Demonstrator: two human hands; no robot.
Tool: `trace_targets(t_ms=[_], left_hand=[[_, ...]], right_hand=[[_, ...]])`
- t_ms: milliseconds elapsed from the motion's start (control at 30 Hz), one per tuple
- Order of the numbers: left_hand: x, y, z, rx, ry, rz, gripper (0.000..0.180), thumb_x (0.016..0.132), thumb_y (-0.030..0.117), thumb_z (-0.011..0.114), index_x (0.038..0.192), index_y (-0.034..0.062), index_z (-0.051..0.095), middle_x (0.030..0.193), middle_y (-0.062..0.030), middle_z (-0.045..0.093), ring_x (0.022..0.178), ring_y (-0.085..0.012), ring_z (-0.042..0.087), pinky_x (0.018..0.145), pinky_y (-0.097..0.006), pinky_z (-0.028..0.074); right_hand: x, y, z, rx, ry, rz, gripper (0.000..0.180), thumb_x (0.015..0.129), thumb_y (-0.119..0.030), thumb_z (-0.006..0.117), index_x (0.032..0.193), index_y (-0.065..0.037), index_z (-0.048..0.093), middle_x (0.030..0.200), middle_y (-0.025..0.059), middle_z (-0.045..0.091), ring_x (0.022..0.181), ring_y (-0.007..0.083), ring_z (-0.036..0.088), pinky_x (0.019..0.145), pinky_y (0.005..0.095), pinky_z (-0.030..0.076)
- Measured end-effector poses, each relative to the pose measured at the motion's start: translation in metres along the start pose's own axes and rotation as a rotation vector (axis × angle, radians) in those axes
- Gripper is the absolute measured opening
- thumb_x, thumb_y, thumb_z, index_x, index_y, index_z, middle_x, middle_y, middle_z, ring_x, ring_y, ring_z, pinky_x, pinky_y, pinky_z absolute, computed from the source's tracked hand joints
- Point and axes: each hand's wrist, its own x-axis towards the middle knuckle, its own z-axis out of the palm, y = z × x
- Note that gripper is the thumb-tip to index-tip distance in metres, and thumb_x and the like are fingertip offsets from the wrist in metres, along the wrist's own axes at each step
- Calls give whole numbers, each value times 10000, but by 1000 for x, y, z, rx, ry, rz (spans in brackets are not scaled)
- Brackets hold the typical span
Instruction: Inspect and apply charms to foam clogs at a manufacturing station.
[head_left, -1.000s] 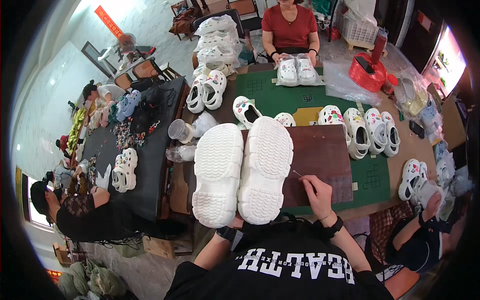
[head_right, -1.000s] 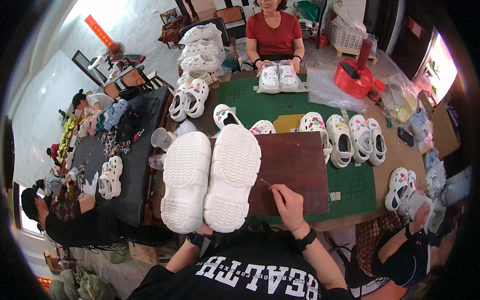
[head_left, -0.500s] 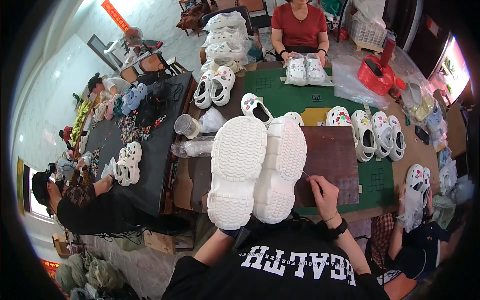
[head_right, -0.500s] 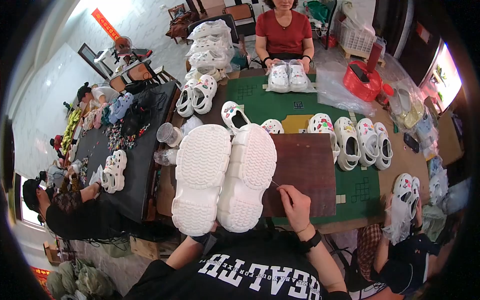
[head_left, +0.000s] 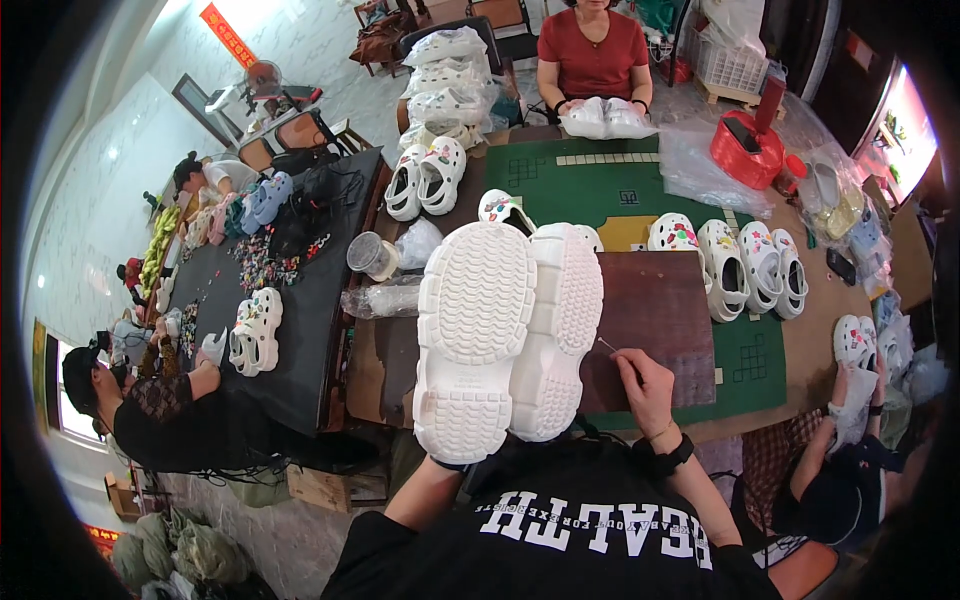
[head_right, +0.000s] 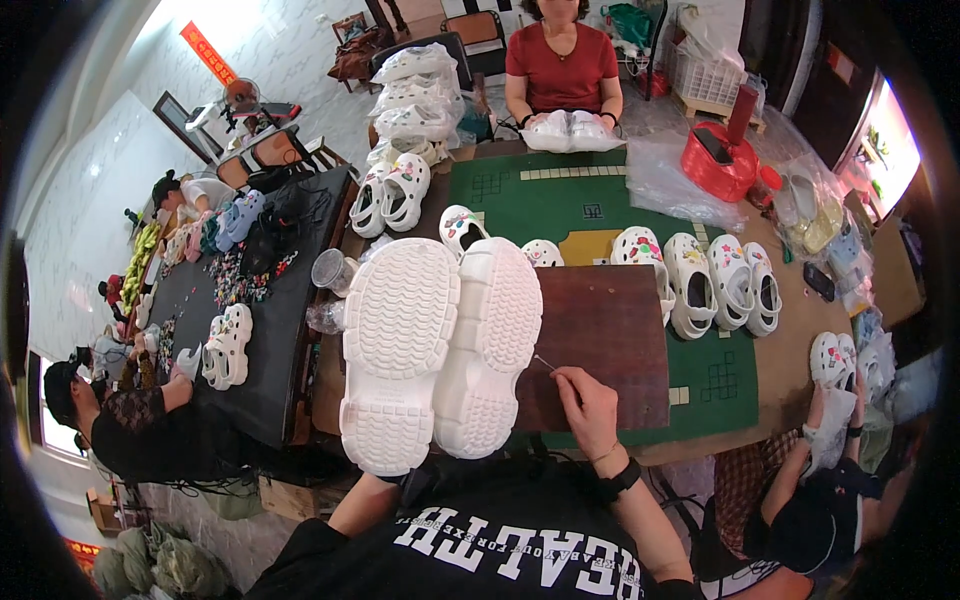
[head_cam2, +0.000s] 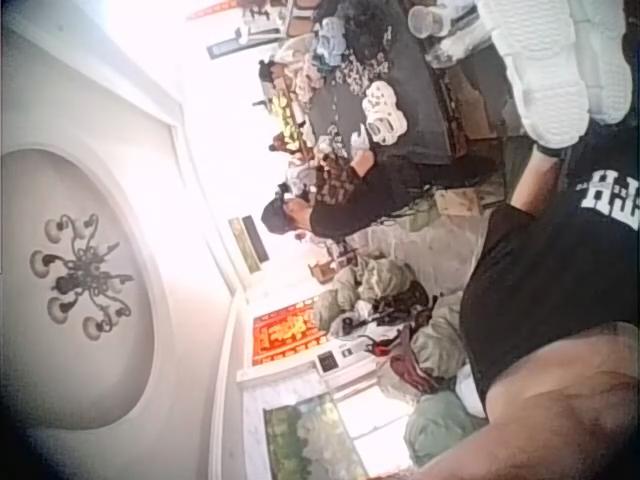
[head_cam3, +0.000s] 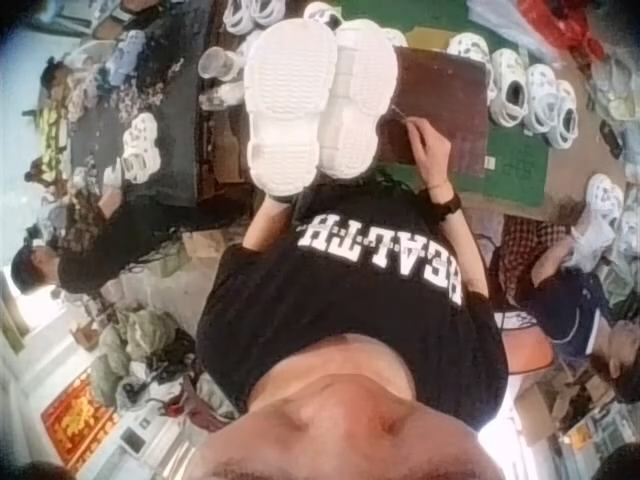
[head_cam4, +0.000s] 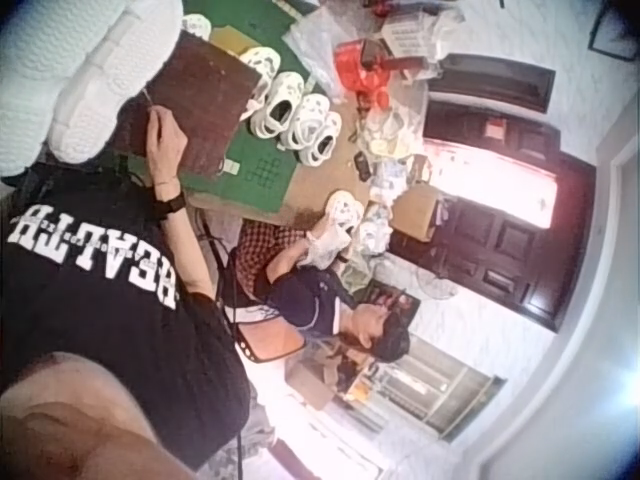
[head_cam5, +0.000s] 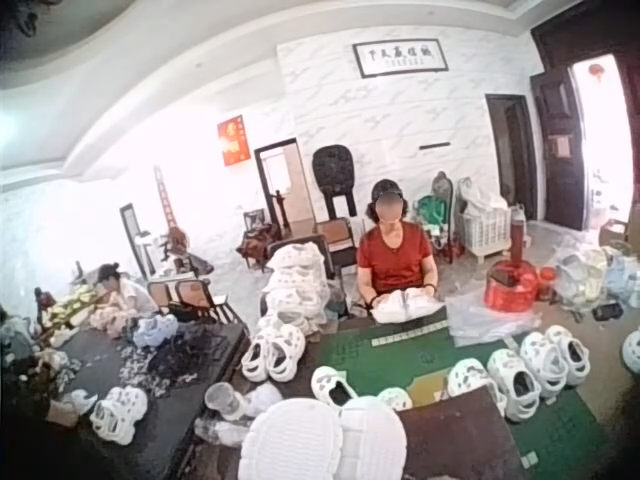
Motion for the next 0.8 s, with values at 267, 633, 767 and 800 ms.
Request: trace_targets(t_ms=[267,633,767,800], left_hand=[[-13,12,23,64,-4,-5,610,1026,426,342,1483,27,280,1420,-152,477,1216,-259,554,1023,-391,463],[-22,31,53,133,-34,-29,605,1025,425,343,1479,28,291,1409,-151,489,1208,-260,561,1017,-390,468],[-15,45,63,137,-70,-61,603,1025,425,343,1477,28,294,1405,-151,494,1205,-260,564,1015,-389,471],[-14,52,83,199,-13,51,485,1003,294,454,1382,-6,425,1305,-143,577,1140,-229,609,939,-341,505]], right_hand=[[0,2,1,2,3,-33,87,911,-67,605,954,-21,666,764,118,652,655,172,629,623,275,481],[-1,3,-2,48,34,-15,94,929,-77,598,971,-21,661,733,83,627,602,130,573,574,253,448],[-1,8,-8,244,108,161,111,952,-83,580,975,-15,664,669,3,555,582,53,472,528,216,370],[-1,9,-7,377,140,224,123,963,-88,567,982,-13,661,666,-24,523,579,38,442,517,205,339]])
